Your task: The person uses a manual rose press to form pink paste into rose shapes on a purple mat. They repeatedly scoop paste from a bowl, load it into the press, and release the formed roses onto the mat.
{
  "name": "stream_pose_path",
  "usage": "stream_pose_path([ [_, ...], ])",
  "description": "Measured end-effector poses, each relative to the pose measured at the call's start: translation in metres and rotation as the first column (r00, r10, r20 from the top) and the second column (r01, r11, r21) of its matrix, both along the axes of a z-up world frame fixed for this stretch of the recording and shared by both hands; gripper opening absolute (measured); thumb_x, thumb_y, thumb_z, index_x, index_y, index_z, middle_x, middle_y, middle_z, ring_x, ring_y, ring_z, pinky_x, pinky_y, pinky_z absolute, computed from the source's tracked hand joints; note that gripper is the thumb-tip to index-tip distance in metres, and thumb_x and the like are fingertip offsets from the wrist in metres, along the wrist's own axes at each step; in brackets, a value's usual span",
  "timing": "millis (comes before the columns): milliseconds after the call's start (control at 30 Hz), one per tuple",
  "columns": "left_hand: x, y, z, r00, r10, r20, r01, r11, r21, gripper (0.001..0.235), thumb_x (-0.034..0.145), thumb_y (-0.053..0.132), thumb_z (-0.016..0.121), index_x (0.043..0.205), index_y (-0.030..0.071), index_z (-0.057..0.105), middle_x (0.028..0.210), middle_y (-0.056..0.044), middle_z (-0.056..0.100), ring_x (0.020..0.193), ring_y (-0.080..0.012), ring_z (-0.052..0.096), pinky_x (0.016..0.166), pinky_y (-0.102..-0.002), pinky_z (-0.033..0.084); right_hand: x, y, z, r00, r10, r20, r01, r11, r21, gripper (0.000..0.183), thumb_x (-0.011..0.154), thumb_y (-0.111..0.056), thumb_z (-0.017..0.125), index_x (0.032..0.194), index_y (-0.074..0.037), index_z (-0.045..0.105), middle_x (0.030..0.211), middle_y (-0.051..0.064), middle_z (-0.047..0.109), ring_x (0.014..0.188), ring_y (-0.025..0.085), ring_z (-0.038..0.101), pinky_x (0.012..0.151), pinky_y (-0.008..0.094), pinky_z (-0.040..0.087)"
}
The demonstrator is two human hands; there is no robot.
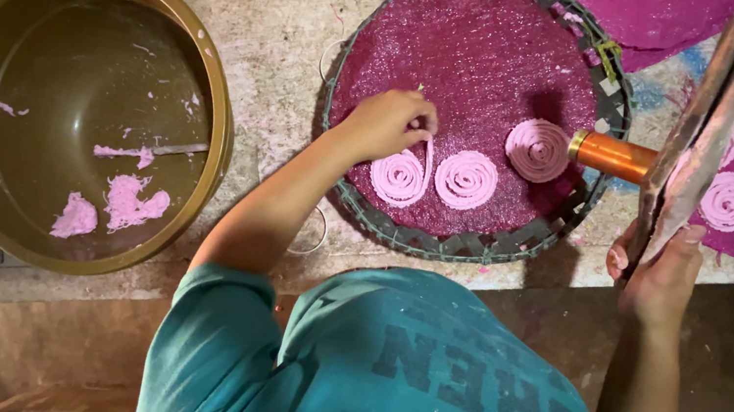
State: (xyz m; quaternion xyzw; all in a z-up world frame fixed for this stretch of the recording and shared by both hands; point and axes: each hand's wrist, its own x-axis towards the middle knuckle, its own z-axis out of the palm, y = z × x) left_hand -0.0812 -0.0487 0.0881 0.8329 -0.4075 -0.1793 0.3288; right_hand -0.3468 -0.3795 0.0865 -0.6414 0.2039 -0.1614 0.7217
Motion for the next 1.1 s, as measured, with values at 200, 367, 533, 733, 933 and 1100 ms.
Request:
stream_pose_path([
  [200, -0.004, 0.021, -0.007, 0.997, 0.066, -0.035, -0.066, 0.998, 0.020, 0.009, 0.086, 0.014, 0.075, 0.093, 0.010, 0.073, 0.093, -0.009, 0.071, 0.084, -0.0245, 0.073, 0.074, -0.038, 0.057, 0.000, 0.003, -0.008, 0.999, 0.052, 0.001, -0.052, 0.998, 0.024, 0.076, 0.109, -0.072, 0.037, 0.109, 0.001, 0.053, 0.079, 0.009, 0.051, 0.060, 0.018, 0.049, 0.052, 0.034, 0.039],
  [367, -0.007, 0.033, -0.013, 0.996, 0.079, -0.035, -0.080, 0.996, -0.037, 0.010, 0.089, 0.014, 0.074, 0.095, 0.007, 0.074, 0.092, -0.012, 0.070, 0.083, -0.0256, 0.073, 0.073, -0.038, 0.057, 0.005, 0.006, -0.012, 0.999, 0.048, -0.026, -0.047, 0.999, 0.025, 0.074, 0.109, -0.072, 0.038, 0.108, 0.000, 0.053, 0.075, 0.009, 0.050, 0.058, 0.018, 0.048, 0.051, 0.033, 0.037],
  [533, -0.014, 0.037, -0.017, 0.991, 0.130, -0.037, -0.131, 0.990, -0.046, 0.012, 0.086, 0.010, 0.067, 0.095, 0.008, 0.075, 0.091, -0.012, 0.071, 0.080, -0.0272, 0.072, 0.074, -0.038, 0.058, 0.004, 0.008, -0.011, 0.998, 0.063, -0.004, -0.063, 0.998, 0.028, 0.073, 0.109, -0.070, 0.040, 0.107, 0.001, 0.054, 0.074, 0.010, 0.051, 0.057, 0.018, 0.049, 0.051, 0.033, 0.038],
  [733, -0.021, 0.034, -0.014, 0.978, 0.166, 0.129, -0.170, 0.985, 0.022, 0.013, 0.085, 0.022, 0.077, 0.087, 0.010, 0.073, 0.091, -0.011, 0.068, 0.086, -0.0331, 0.068, 0.074, -0.046, 0.054, 0.003, 0.016, -0.001, 0.999, 0.040, -0.034, -0.040, 0.999, -0.002, 0.076, 0.108, -0.072, 0.035, 0.107, 0.001, 0.056, 0.069, 0.009, 0.050, 0.054, 0.017, 0.047, 0.048, 0.032, 0.036],
  [933, -0.024, 0.034, -0.017, 0.969, 0.198, 0.149, -0.213, 0.972, 0.095, 0.013, 0.081, 0.022, 0.077, 0.084, 0.011, 0.072, 0.093, -0.009, 0.067, 0.094, -0.0309, 0.067, 0.075, -0.046, 0.054, -0.004, 0.023, 0.007, 0.999, 0.010, -0.054, -0.012, 0.999, -0.043, 0.077, 0.107, -0.073, 0.033, 0.107, 0.000, 0.055, 0.068, 0.009, 0.049, 0.053, 0.017, 0.047, 0.047, 0.031, 0.033],
  [1100, -0.022, 0.046, -0.017, 0.955, 0.229, 0.188, -0.246, 0.967, 0.068, 0.009, 0.089, 0.020, 0.074, 0.089, 0.011, 0.074, 0.096, -0.011, 0.067, 0.095, -0.0334, 0.066, 0.080, -0.047, 0.054, -0.015, 0.019, 0.002, 0.999, 0.002, -0.052, -0.004, 0.999, -0.033, 0.078, 0.107, -0.075, 0.032, 0.104, 0.000, 0.055, 0.067, 0.009, 0.050, 0.053, 0.017, 0.047, 0.048, 0.031, 0.034],
])
